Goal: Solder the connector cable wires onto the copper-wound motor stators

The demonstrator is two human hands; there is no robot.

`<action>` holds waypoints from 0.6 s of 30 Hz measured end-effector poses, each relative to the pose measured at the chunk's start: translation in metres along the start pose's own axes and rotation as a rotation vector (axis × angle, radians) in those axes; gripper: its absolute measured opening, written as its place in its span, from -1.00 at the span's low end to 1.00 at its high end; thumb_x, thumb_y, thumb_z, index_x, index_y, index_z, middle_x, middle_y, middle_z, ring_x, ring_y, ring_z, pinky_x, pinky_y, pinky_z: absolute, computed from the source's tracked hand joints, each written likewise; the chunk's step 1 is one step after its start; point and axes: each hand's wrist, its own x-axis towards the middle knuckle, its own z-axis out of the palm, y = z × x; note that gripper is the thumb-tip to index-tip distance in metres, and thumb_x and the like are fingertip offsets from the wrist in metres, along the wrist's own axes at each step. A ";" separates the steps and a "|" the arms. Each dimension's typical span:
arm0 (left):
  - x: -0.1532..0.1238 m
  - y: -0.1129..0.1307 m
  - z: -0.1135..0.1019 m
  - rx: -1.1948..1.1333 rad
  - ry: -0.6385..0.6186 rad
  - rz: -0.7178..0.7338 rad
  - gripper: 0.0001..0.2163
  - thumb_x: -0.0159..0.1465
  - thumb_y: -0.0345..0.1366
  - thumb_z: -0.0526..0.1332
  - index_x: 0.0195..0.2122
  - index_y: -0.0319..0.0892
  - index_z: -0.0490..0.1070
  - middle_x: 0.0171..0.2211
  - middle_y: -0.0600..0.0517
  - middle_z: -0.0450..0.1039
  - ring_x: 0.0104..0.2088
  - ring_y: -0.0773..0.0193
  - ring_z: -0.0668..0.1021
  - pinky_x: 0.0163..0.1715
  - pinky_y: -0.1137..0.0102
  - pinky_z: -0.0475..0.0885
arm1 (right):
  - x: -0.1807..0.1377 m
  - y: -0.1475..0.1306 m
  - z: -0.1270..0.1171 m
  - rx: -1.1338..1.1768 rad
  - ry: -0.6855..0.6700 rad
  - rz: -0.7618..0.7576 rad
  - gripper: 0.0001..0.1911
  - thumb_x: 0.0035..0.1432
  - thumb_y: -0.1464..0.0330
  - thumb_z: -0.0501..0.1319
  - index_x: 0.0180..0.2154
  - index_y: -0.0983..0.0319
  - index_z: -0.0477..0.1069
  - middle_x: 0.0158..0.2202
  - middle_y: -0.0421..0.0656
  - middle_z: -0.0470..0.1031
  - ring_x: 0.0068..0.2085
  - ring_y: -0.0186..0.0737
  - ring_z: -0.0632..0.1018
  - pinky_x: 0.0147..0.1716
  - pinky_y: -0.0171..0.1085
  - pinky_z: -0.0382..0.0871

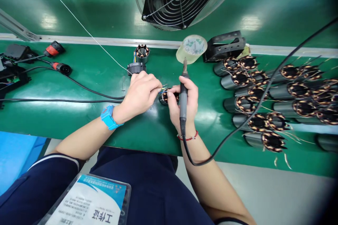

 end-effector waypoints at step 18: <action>0.006 -0.012 -0.009 -0.135 -0.207 0.124 -0.79 0.32 -0.33 0.05 -0.35 -0.18 0.47 -0.42 0.06 0.52 -0.33 0.25 0.43 -0.08 0.22 0.17 | -0.003 -0.010 -0.012 0.006 -0.061 -0.085 -0.51 0.18 0.40 0.19 0.14 0.08 0.22 -0.34 -0.23 0.48 -0.23 -0.15 0.51 -0.10 -0.02 0.39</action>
